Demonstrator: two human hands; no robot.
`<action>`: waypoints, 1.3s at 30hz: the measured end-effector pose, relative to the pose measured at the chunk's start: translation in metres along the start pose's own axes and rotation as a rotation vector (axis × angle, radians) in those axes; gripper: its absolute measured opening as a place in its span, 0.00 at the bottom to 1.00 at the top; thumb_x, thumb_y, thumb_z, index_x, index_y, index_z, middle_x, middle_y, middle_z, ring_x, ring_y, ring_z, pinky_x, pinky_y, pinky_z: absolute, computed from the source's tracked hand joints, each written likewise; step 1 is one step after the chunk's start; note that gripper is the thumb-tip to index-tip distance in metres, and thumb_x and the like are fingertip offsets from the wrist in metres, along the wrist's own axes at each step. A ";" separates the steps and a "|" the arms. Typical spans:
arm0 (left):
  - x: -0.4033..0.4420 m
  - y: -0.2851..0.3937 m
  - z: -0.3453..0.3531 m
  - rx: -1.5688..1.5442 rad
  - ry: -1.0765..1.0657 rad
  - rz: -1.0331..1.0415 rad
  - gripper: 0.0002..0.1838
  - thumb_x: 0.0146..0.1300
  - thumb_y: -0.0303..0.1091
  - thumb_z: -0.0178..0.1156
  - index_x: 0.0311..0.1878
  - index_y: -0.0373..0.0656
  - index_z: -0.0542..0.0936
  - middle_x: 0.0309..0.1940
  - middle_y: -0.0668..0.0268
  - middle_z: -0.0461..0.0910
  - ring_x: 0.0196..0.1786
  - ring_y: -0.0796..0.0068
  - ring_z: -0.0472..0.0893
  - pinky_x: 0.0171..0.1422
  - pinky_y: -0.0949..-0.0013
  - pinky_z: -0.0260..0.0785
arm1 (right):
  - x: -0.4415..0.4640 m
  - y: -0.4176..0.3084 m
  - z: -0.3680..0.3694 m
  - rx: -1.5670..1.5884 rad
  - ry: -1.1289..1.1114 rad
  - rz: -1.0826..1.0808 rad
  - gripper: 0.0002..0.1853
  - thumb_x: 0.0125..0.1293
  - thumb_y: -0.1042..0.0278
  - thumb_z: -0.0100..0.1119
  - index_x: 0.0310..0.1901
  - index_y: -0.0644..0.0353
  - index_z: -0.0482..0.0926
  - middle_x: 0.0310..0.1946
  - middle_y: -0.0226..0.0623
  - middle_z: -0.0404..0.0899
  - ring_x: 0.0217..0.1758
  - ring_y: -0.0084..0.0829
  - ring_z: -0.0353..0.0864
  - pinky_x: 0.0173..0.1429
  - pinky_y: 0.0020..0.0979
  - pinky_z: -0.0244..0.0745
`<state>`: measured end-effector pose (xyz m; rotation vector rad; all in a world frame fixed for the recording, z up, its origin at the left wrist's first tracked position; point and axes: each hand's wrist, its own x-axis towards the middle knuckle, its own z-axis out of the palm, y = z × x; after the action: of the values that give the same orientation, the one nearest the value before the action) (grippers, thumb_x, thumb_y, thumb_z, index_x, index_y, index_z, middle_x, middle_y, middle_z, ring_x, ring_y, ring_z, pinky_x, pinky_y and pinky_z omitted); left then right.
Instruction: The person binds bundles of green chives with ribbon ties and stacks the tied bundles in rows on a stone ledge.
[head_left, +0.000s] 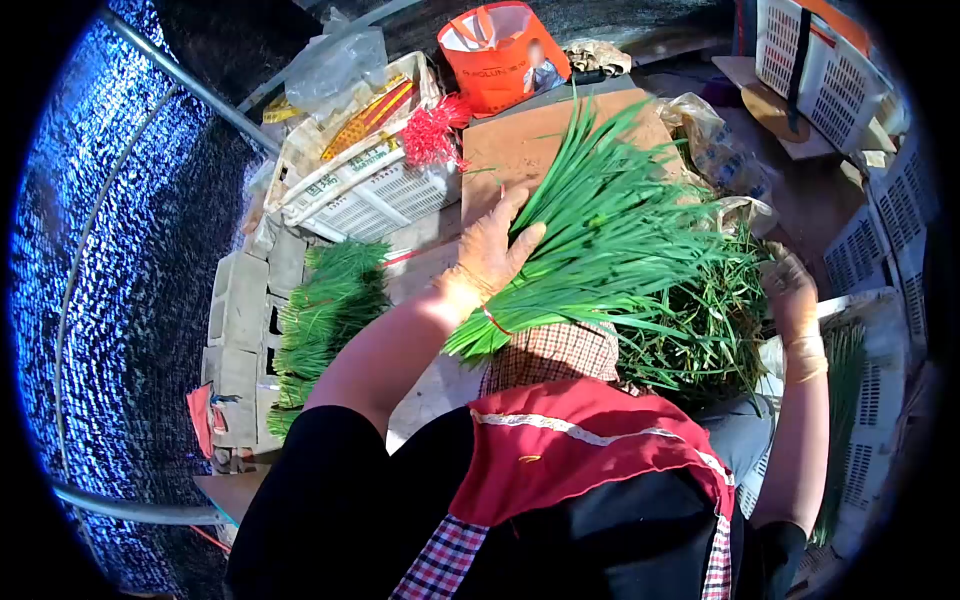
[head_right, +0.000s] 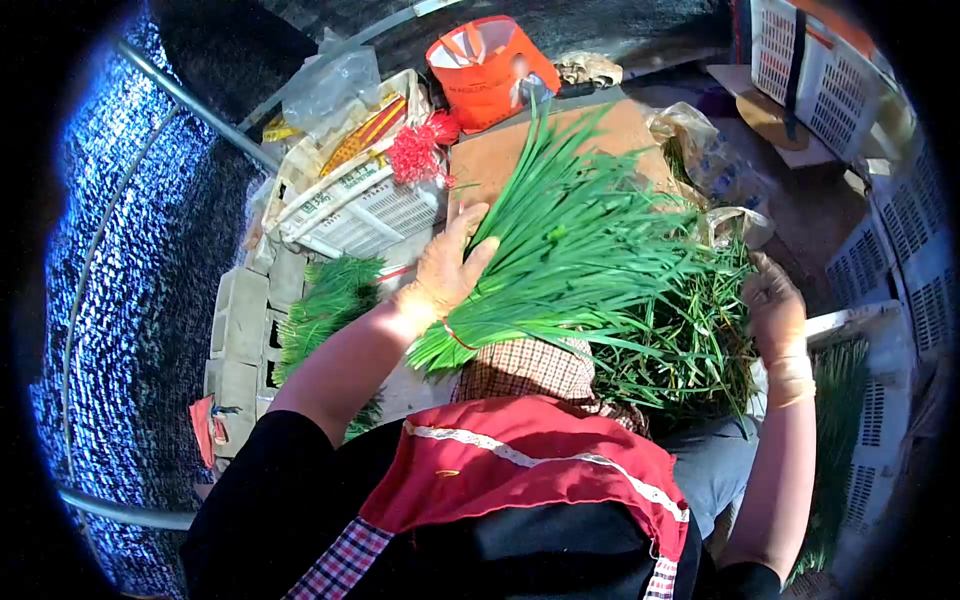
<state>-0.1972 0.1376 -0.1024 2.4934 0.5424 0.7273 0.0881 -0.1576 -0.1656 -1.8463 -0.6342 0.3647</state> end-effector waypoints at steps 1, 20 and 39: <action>0.000 0.008 -0.004 -0.012 -0.008 0.008 0.29 0.62 0.47 0.55 0.61 0.39 0.66 0.50 0.50 0.74 0.54 0.50 0.73 0.56 0.59 0.65 | -0.003 0.024 0.003 -0.082 -0.023 0.000 0.26 0.55 0.81 0.59 0.57 0.59 0.69 0.52 0.37 0.71 0.51 0.29 0.70 0.52 0.26 0.64; -0.008 0.008 -0.003 0.024 -0.119 -0.010 0.35 0.63 0.53 0.52 0.65 0.38 0.61 0.58 0.49 0.70 0.59 0.51 0.72 0.61 0.60 0.65 | 0.057 -0.007 0.053 0.196 0.108 -0.192 0.05 0.58 0.74 0.57 0.34 0.59 0.82 0.29 0.39 0.81 0.31 0.34 0.79 0.38 0.30 0.71; -0.010 0.006 -0.011 0.020 -0.196 0.029 0.44 0.58 0.63 0.54 0.67 0.37 0.58 0.56 0.45 0.70 0.59 0.48 0.70 0.62 0.58 0.62 | 0.061 0.003 0.035 0.315 0.059 -0.171 0.13 0.64 0.65 0.56 0.43 0.65 0.80 0.42 0.37 0.81 0.44 0.29 0.78 0.52 0.26 0.70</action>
<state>-0.2100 0.1310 -0.0953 2.5597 0.4451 0.4824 0.1196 -0.0960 -0.1777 -1.4865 -0.6489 0.2782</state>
